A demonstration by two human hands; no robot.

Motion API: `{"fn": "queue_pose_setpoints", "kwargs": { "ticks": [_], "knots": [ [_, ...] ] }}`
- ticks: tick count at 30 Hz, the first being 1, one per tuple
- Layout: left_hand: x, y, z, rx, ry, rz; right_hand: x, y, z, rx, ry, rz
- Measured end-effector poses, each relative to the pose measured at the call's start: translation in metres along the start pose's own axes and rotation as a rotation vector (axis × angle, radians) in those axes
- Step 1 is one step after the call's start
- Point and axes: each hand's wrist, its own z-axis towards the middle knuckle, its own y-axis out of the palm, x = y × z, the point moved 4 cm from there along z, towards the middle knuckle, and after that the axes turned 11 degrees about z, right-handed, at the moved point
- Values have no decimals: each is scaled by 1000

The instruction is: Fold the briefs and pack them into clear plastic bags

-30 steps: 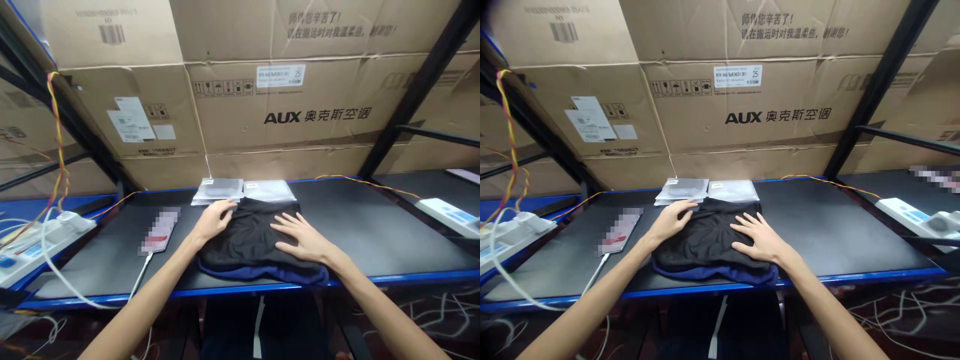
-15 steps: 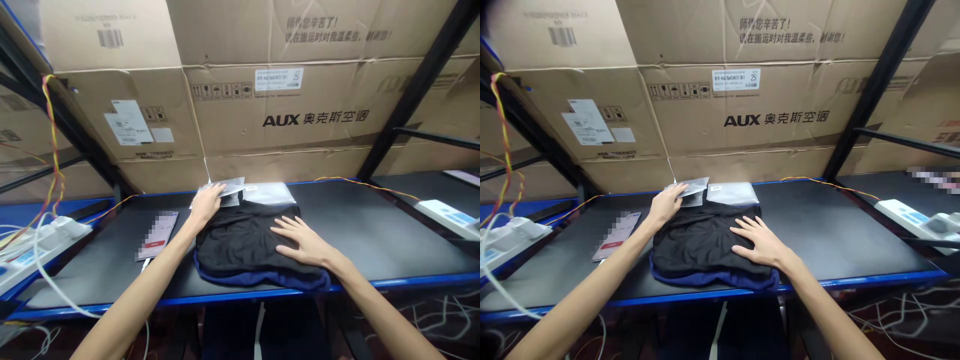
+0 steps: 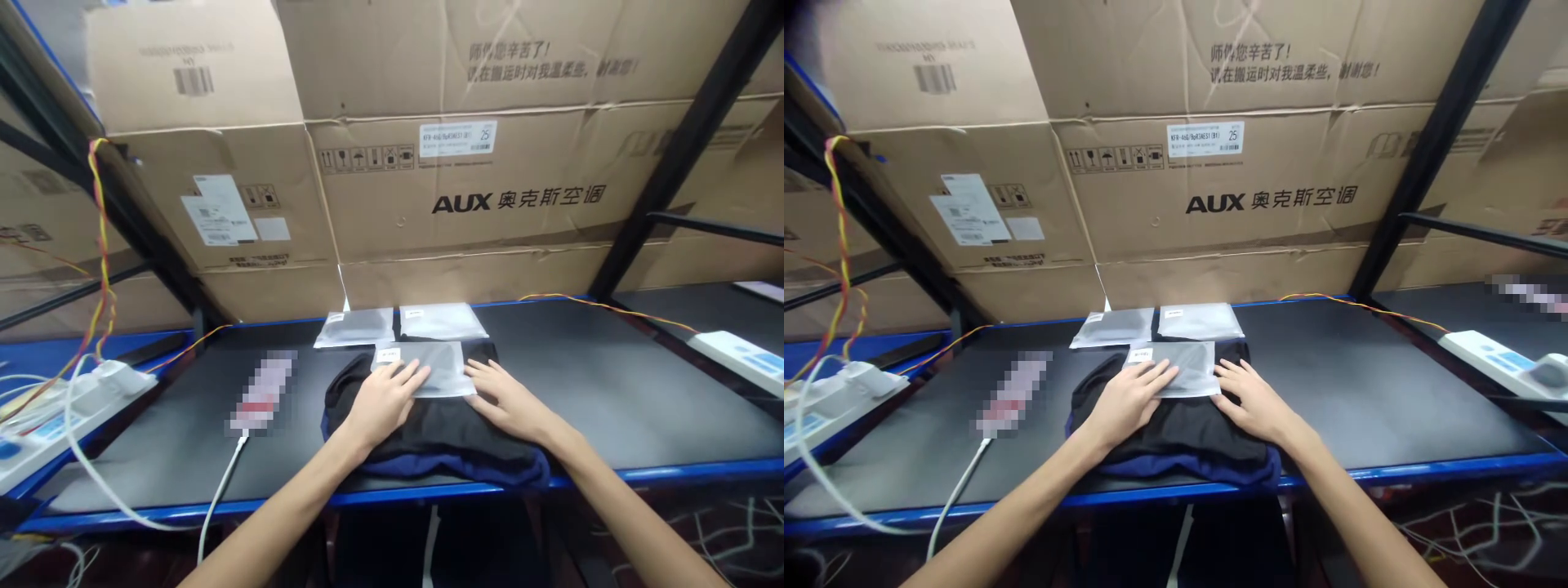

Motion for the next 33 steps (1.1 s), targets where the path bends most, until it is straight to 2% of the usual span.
{"fn": "queue_pose_setpoints", "kwargs": {
  "ticks": [4,8,12,18,22,27,30,33],
  "knots": [
    [-6,-1,-3,-3,3,-129,3,-2,0,62,-13,18],
    [-13,-15,-7,-19,108,-362,7,-6,-2,137,0,27],
    [-36,-28,-12,17,136,-486,11,-9,-4,195,25,20],
    [-68,-22,-28,70,107,-389,18,-11,-5,259,44,25],
    [-74,-7,-34,99,99,-296,21,-10,-6,233,43,38],
    [-73,2,-34,202,141,-218,23,-12,-8,244,70,68],
    [-70,1,-35,255,143,-190,23,-18,-9,334,101,70],
    [-66,-1,-35,256,124,-188,15,-26,-11,491,79,26]
  ]
}}
